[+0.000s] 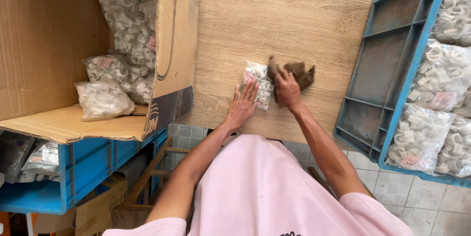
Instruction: The person wipes plastic rings with a cloth and places them into small plastic bags, then organizes the bags into a blue crate and a cardboard box.
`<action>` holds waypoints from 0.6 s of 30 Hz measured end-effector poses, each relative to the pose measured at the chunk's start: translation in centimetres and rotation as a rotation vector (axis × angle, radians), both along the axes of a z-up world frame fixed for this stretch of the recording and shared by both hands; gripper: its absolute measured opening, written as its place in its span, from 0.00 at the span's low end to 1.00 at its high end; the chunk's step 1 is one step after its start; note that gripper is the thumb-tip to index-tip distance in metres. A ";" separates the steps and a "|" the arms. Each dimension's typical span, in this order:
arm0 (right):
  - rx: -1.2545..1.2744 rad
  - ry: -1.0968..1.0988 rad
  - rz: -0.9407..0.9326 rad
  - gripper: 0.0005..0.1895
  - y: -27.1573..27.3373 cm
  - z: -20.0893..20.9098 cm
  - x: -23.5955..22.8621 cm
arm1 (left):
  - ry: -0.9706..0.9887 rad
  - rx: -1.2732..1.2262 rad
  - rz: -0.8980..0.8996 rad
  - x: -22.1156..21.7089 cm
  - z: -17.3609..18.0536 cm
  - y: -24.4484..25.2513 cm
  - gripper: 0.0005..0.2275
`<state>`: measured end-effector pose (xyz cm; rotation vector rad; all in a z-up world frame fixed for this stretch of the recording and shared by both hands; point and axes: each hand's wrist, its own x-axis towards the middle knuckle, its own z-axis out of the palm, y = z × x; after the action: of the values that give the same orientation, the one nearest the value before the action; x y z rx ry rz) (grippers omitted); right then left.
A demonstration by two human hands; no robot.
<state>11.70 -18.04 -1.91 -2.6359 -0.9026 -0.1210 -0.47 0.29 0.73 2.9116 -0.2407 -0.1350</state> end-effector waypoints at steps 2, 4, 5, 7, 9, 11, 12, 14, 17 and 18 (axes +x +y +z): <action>-0.031 0.029 -0.056 0.17 -0.8 0.3 1.5 | -0.010 0.008 -0.007 0.1 -0.1 0.0 0.31; -0.063 0.058 -0.115 0.21 0.0 2.5 1.6 | -0.020 0.013 -0.017 0.1 -0.1 0.1 0.31; 0.020 0.007 -0.124 0.22 1.2 4.5 1.1 | -0.024 0.005 -0.015 0.1 -0.2 0.0 0.31; 0.101 -0.041 -0.135 0.22 2.0 5.3 -0.5 | -0.023 -0.005 -0.014 0.1 -0.5 -0.1 0.32; -0.019 0.005 0.038 0.25 1.4 2.7 -2.8 | -0.030 0.054 -0.019 0.0 -0.7 -0.1 0.32; -0.092 0.004 -0.073 0.22 -0.6 0.1 -2.7 | -0.032 0.034 -0.029 -0.4 -1.1 -0.2 0.32; -0.159 -0.003 -0.172 0.19 -1.4 -1.2 -2.2 | -0.039 0.018 -0.028 -0.2 -1.3 -0.1 0.33; -0.103 0.089 -0.230 0.20 -0.6 -1.1 -0.8 | -0.052 0.027 -0.033 0.2 -1.0 0.1 0.33; -0.022 0.128 -0.215 0.19 0.0 -0.7 -1.6 | -0.065 0.026 -0.037 0.1 -1.2 0.0 0.33; 0.002 0.078 -0.134 0.17 0.3 -0.6 -2.3 | -0.060 0.017 -0.028 -0.1 -1.3 0.0 0.33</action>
<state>9.36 -17.69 -2.51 -2.6777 -0.7002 -0.0514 -0.56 0.27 -0.55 2.9330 -0.2923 -0.0547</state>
